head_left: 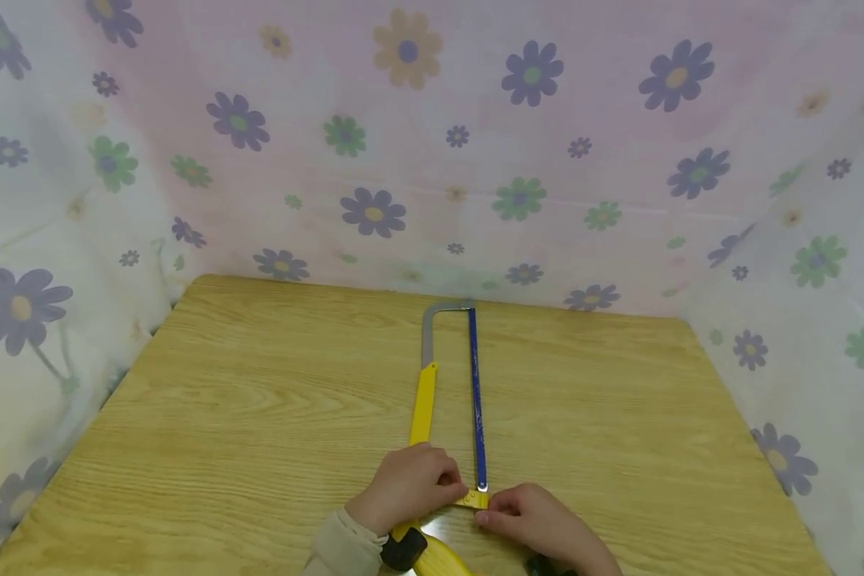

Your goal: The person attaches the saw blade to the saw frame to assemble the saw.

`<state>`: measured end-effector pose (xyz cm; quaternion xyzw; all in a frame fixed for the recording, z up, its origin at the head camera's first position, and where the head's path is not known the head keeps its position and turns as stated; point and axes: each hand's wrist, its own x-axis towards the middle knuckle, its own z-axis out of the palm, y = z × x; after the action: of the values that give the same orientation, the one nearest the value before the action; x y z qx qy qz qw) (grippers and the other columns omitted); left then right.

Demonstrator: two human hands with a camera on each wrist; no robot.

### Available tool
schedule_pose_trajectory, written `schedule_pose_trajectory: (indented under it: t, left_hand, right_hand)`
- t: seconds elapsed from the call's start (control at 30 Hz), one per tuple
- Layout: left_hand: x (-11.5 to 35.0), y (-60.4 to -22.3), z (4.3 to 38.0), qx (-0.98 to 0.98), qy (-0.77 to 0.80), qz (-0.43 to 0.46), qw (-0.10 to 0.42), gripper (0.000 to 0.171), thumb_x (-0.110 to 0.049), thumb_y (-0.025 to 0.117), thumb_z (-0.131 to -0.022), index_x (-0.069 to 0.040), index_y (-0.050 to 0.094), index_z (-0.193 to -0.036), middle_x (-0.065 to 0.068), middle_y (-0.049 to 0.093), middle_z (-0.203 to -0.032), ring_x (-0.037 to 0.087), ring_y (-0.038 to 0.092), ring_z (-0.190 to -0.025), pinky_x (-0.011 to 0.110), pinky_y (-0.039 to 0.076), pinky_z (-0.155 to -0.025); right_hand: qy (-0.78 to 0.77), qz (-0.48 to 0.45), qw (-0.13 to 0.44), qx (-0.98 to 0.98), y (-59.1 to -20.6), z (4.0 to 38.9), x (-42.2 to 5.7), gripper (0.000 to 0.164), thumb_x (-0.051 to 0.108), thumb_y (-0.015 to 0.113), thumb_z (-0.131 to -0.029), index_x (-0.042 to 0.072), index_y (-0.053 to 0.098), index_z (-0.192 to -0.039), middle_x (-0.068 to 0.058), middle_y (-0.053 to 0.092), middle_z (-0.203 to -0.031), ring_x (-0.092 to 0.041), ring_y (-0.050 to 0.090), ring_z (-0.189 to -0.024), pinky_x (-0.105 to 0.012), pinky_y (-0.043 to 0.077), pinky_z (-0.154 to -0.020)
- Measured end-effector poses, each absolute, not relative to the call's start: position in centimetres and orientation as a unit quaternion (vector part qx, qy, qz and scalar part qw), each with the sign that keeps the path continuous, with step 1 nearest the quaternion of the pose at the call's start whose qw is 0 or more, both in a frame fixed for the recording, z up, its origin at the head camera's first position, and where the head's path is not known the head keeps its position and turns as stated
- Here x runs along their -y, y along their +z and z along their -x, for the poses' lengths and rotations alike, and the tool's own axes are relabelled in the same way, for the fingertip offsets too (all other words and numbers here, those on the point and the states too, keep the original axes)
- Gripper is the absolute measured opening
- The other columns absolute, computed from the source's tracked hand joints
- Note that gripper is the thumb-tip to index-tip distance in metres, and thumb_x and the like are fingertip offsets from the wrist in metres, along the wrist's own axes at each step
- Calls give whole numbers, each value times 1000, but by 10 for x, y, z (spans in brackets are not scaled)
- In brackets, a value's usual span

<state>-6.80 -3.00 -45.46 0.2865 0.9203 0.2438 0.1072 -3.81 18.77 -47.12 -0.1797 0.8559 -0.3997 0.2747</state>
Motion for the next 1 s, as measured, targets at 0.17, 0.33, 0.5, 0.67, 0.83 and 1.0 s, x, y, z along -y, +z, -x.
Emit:
schedule_pose_trajectory:
  t: [0.17,0.33,0.5,0.67,0.83,1.0]
  left_hand:
    - [30,-454,67,-920,243,-289,106,17,-45,58,-81,-32,64,-73,-22,48,-68,-1,42,-62,20,34,-52]
    - [29,-457,67,-918,248,-291,105,17,-45,58,-82,-31,64,-73,-21,48,-68,-1,42,-62,20,33,-52]
    - [29,-457,67,-919,247,-289,105,17,-44,58,-81,-31,64,-73,-21,49,-69,-1,42,-62,20,34,-52]
    - [29,-456,67,-921,246,-285,100,16,-44,59,-81,-31,64,-72,-22,50,-69,-1,42,-63,20,34,-53]
    - [28,-457,66,-922,247,-283,93,17,-45,59,-81,-31,64,-71,-22,50,-67,-1,43,-62,21,34,-52]
    - [28,-456,67,-922,250,-280,94,18,-45,59,-80,-31,64,-70,-21,49,-66,-1,42,-61,21,34,-52]
  right_hand:
    - [-420,177,288,-842,-472,38,-189,32,44,54,-85,19,60,-67,11,36,-50,-2,29,-41,-21,25,-40]
    - [-427,168,298,-837,-472,38,-191,29,43,57,-83,18,60,-69,12,41,-51,-2,32,-43,-20,27,-41]
    - [-439,161,296,-833,-472,39,-190,27,42,59,-82,17,58,-72,11,42,-53,-3,33,-44,-21,28,-42]
    - [-452,154,297,-827,-472,39,-189,25,40,61,-81,16,57,-74,10,42,-54,-3,34,-45,-21,28,-43]
    - [-457,137,306,-824,-471,39,-191,24,38,62,-81,15,58,-75,9,44,-56,-4,36,-47,-21,29,-43]
    - [-451,135,313,-825,-470,41,-191,25,39,61,-82,15,60,-74,9,46,-55,-4,36,-46,-21,29,-44]
